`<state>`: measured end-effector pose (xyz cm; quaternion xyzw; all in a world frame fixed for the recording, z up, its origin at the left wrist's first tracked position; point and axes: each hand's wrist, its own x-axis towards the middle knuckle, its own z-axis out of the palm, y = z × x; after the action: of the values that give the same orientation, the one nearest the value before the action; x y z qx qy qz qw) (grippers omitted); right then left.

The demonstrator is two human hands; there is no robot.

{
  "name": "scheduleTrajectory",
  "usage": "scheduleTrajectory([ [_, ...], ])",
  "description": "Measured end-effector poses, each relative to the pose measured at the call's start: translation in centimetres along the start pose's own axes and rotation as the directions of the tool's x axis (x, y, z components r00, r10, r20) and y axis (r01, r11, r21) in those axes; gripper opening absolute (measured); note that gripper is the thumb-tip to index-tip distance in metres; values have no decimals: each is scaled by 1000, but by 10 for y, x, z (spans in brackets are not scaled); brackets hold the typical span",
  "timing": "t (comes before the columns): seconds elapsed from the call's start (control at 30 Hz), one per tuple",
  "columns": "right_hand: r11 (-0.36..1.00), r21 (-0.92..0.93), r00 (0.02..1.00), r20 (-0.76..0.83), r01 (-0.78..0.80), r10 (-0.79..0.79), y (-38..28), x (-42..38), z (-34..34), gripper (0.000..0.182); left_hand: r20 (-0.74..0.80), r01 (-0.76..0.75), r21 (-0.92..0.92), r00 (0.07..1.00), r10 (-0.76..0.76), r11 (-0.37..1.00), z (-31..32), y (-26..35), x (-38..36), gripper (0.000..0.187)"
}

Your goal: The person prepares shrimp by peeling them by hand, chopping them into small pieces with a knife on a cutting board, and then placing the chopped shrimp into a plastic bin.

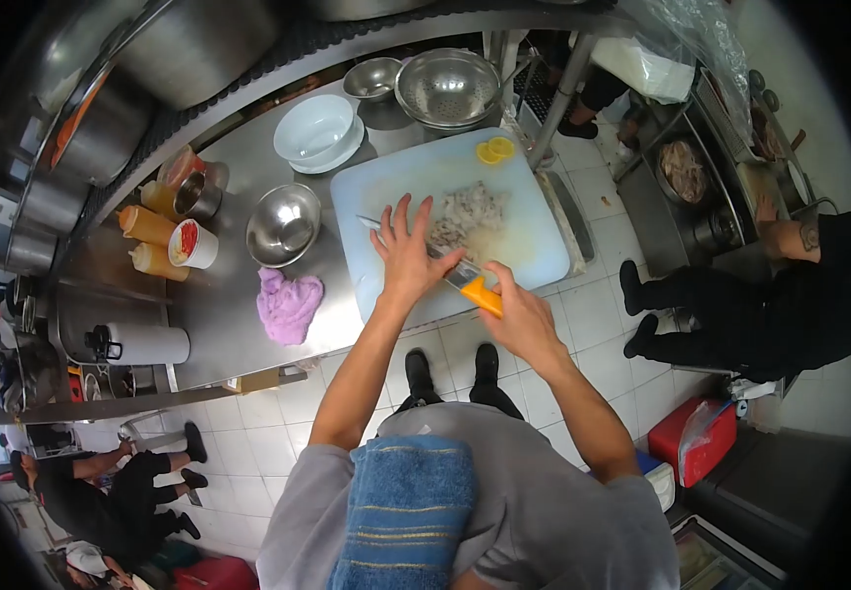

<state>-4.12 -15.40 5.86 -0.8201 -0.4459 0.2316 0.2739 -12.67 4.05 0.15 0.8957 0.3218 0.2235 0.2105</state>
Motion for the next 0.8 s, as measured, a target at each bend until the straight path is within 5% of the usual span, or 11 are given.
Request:
scheduleTrajectory([
  [0.17, 999, -35, 999, -19, -28, 27, 10, -41, -42, 62, -65, 18, 30, 998, -17, 999, -7, -16, 16, 66],
  [0.37, 964, 247, 991, -66, -95, 114, 50, -97, -71, 43, 90, 72, -439, 995, -36, 895, 18, -44, 50, 22],
  [0.63, 914, 270, 950, 17, -304, 311, 58, -109, -59, 41, 259, -102, -323, 947, 191, 941, 29, -43, 47, 27],
  [0.8, 957, 244, 988, 28, -156, 154, 49, -96, -50, 41, 303, -144, -313, 922, 243, 939, 3, -50, 31, 26],
])
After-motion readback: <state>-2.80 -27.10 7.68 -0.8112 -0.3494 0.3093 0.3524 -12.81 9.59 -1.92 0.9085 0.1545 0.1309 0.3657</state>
